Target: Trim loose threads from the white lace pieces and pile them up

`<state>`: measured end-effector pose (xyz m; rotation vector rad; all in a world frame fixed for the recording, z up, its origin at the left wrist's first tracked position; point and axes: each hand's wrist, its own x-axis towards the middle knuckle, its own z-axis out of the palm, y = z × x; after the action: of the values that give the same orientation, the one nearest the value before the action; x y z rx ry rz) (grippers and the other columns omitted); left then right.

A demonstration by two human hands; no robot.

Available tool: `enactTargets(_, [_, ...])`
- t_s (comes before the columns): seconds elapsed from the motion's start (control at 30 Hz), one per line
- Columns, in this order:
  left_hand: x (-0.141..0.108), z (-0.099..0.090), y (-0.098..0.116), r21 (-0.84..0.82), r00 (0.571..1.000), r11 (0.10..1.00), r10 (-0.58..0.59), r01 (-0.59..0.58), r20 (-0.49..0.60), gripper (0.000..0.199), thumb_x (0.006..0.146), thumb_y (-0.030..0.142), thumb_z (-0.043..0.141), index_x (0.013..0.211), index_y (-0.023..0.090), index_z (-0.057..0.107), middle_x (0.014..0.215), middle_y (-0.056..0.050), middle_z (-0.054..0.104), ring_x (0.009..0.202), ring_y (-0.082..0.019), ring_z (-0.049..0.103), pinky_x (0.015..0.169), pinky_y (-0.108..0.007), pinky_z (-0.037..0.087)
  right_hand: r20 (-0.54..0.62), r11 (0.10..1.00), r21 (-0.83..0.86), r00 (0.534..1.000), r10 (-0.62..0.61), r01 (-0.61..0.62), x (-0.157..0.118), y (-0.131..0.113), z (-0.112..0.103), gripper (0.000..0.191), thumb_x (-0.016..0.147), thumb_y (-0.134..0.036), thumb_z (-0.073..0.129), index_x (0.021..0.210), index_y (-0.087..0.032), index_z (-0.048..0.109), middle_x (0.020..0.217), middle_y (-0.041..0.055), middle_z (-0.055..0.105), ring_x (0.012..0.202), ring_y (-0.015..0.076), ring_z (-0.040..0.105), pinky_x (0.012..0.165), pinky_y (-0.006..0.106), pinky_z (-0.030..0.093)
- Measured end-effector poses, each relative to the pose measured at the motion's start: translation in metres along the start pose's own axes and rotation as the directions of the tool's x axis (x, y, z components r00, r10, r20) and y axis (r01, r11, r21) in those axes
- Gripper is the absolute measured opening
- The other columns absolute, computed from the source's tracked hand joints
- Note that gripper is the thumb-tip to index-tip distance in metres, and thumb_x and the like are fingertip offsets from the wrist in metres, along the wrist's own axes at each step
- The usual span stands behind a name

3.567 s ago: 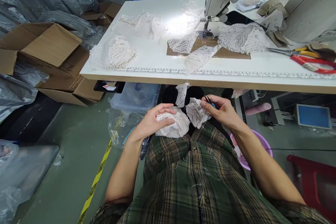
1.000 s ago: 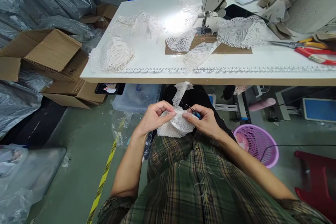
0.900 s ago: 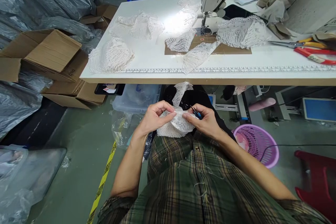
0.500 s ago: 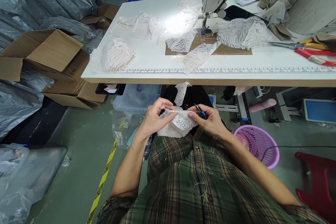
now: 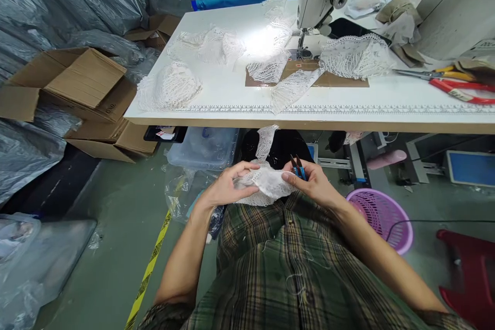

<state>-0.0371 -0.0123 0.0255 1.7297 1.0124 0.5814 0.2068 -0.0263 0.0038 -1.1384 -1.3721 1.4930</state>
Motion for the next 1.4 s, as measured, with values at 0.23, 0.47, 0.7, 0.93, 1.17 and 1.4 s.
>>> enactTargets(0.23, [0.001, -0.002, -0.021, 0.103, 0.973, 0.990, -0.066, 0.091, -0.222, 0.045, 0.082, 0.037, 0.068, 0.122, 0.020, 0.057, 0.104, -0.007, 0.064, 0.090, -0.018, 0.062, 0.077, -0.031, 0.052, -0.153, 0.973, -0.230, 0.988, -0.014, -0.022, 0.005, 0.019, 0.005, 0.028, 0.078, -0.046, 0.068, 0.079, -0.019, 0.061, 0.079, 0.0014, 0.055, 0.063, 0.0124, 0.046, 0.057, 0.026, 0.039])
enactTargets(0.47, [0.047, 0.012, -0.031, -0.209, 0.946, 0.975, -0.137, 0.076, -0.295, 0.042, 0.084, 0.043, 0.065, 0.114, 0.015, 0.060, 0.118, -0.014, 0.063, 0.106, -0.021, 0.061, 0.096, -0.037, 0.046, -0.173, 0.929, -0.348, 0.965, -0.198, 0.128, 0.014, 0.010, 0.000, 0.031, 0.089, -0.041, 0.054, 0.068, -0.019, 0.054, 0.069, 0.0005, 0.052, 0.066, 0.0144, 0.047, 0.062, 0.027, 0.040])
enactTargets(0.7, [0.056, 0.025, -0.004, -0.159, 0.882, 0.986, -0.031, -0.050, -0.470, 0.022, 0.081, 0.037, 0.069, 0.087, 0.016, 0.064, 0.078, -0.002, 0.064, 0.071, -0.014, 0.058, 0.069, -0.027, 0.046, -0.258, 0.938, -0.299, 0.932, -0.256, 0.175, 0.021, -0.013, -0.005, 0.030, 0.090, -0.044, 0.053, 0.079, -0.018, 0.066, 0.070, 0.0025, 0.059, 0.066, 0.0155, 0.050, 0.058, 0.026, 0.041])
enactTargets(0.93, [0.032, 0.026, 0.017, 0.631, 0.801, 0.712, 0.552, -0.307, -0.232, 0.016, 0.085, 0.018, 0.061, 0.096, 0.023, 0.071, 0.071, -0.002, 0.061, 0.070, -0.017, 0.057, 0.075, -0.035, 0.043, -0.270, 0.969, -0.215, 0.946, -0.181, 0.125, 0.047, -0.036, 0.010, 0.033, 0.081, -0.048, 0.063, 0.076, -0.015, 0.066, 0.062, -0.0004, 0.055, 0.055, 0.0115, 0.044, 0.052, 0.024, 0.036])
enactTargets(1.17, [0.029, 0.004, 0.010, 0.149, 0.857, 0.939, 0.343, -0.309, -0.384, 0.042, 0.085, 0.049, 0.061, 0.114, 0.020, 0.065, 0.121, -0.014, 0.057, 0.116, -0.028, 0.054, 0.101, -0.045, 0.041, 0.112, 0.940, -0.229, 0.966, -0.233, 0.254, 0.015, -0.036, 0.021, 0.022, 0.087, -0.035, 0.058, 0.077, -0.017, 0.066, 0.066, -0.0009, 0.056, 0.059, 0.0113, 0.045, 0.055, 0.024, 0.036])
enactTargets(1.4, [0.018, 0.024, 0.007, -0.498, 0.999, 0.867, 0.028, -0.035, -0.023, 0.045, 0.070, 0.060, 0.072, 0.070, 0.016, 0.063, 0.104, -0.014, 0.067, 0.101, -0.030, 0.062, 0.091, -0.043, 0.048, 0.279, 0.965, -0.160, 0.947, -0.158, 0.208, -0.012, -0.028, 0.020, 0.015, 0.087, -0.028, 0.059, 0.087, -0.018, 0.071, 0.067, -0.0013, 0.059, 0.059, 0.0108, 0.046, 0.056, 0.023, 0.038])
